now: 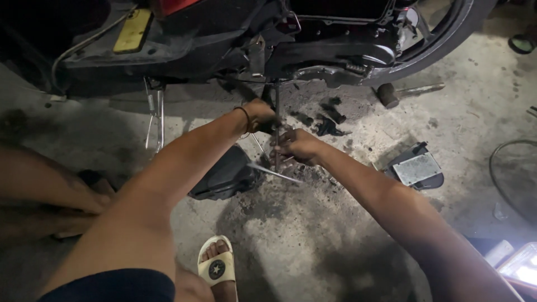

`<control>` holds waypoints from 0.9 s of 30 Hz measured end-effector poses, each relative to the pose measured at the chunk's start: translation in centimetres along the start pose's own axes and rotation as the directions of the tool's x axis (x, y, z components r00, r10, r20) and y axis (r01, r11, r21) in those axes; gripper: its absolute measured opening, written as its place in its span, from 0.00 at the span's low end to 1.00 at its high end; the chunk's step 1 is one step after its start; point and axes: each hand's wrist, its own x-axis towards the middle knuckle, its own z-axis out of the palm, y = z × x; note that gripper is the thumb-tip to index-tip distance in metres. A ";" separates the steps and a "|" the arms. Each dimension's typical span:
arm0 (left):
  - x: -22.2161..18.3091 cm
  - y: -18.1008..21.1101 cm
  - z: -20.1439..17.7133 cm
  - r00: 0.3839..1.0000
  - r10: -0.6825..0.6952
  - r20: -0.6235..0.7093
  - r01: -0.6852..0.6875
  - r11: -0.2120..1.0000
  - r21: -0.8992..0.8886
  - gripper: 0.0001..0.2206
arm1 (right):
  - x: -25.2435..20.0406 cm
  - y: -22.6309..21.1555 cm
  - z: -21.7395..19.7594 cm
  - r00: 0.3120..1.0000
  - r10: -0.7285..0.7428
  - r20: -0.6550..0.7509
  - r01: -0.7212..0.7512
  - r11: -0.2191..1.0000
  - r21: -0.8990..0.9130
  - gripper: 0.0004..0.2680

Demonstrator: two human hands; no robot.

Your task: Repairing or disassembling a motorcycle engine component using hand tools

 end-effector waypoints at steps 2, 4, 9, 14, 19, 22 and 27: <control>1.6 -0.5 -0.1 0.953 0.071 0.294 -0.116 0.984 0.137 0.18 | 1.1 0.7 -0.4 1.000 -0.029 -0.011 0.029 0.999 -0.033 0.19; 5.5 -1.8 1.1 0.973 0.171 0.157 -0.232 0.712 0.663 0.19 | 0.6 0.0 0.2 0.997 -0.003 -0.077 0.007 0.999 0.053 0.18; 9.5 -1.8 1.0 0.950 0.246 0.190 -0.300 0.565 0.769 0.15 | -6.5 -5.8 3.5 0.995 0.038 -0.097 -0.037 0.999 0.014 0.15; -6.1 3.3 1.2 0.972 0.147 0.185 -0.195 0.056 0.979 0.19 | -7.1 -6.9 3.2 0.992 0.114 -0.047 -0.121 0.970 -0.209 0.18; 8.3 -2.9 0.8 0.981 0.172 0.087 -0.193 0.892 0.410 0.14 | -4.8 -5.2 1.6 0.999 0.030 0.031 -0.032 0.997 0.063 0.19; 1.1 -1.6 -0.3 0.965 0.123 0.230 -0.119 0.992 -0.030 0.25 | -6.4 -5.6 1.8 1.000 0.027 -0.005 -0.027 0.999 0.047 0.19; -3.0 -0.2 -0.6 0.984 0.128 0.126 -0.147 0.977 0.153 0.18 | -5.3 -5.7 3.0 0.997 0.012 -0.073 -0.023 0.988 -0.153 0.17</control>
